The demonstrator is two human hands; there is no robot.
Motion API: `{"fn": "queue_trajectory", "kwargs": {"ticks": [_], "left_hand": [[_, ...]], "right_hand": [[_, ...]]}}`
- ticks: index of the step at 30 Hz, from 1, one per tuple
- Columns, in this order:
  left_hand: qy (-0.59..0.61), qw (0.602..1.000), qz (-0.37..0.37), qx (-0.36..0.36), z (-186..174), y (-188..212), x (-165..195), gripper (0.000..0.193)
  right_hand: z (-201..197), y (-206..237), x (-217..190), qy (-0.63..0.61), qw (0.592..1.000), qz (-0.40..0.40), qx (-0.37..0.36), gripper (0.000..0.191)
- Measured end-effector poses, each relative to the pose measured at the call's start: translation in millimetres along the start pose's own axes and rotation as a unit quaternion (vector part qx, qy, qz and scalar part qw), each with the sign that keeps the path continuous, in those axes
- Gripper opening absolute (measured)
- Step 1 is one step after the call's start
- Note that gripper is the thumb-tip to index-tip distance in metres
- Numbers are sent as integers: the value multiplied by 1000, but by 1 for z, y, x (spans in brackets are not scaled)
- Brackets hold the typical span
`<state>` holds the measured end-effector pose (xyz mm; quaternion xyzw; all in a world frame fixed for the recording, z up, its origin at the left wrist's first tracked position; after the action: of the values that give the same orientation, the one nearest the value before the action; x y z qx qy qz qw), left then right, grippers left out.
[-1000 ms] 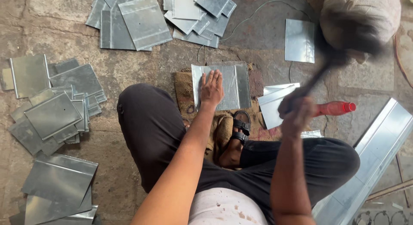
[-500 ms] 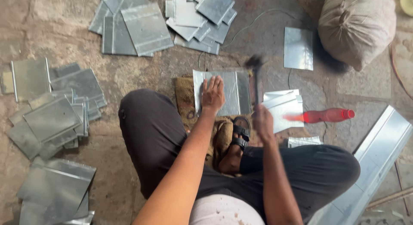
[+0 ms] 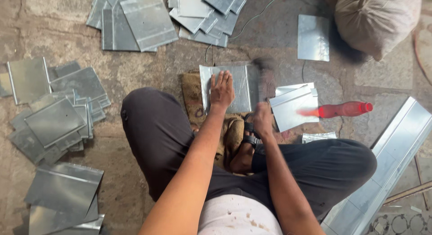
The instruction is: The person hammers several small square metal sheets on a wooden block while sitting on the floor, occasionally using a finger to point at the metal surfaces.
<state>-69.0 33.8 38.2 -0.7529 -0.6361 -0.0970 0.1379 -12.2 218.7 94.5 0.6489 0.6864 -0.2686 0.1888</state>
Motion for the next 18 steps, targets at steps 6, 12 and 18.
{"fn": "queue_trajectory", "kwargs": {"ticks": [6, 12, 18], "left_hand": [[-29, 998, 10, 48, 1, -1, 5, 56], [-8, 999, 13, 31, 8, -9, 2, 51], [-18, 999, 16, 35, 5, -5, 1, 54]], "right_hand": [[-25, -14, 24, -274, 939, 188, -94, 48], [-81, -45, 6, -466, 882, -64, 29, 62], [-27, -29, 4, -162, 986, -13, 37, 54]]}}
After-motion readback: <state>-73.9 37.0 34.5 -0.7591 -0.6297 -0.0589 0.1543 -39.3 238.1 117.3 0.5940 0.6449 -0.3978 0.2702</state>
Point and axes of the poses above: each hand's wrist, its own y-axis away from the middle knuckle, its own z-axis out of the palm, x = y × z, the point moved 6 cm from there along -y, towards the middle knuckle, and after that the axes turned 8 degrees about z, right-handed, at the moved point
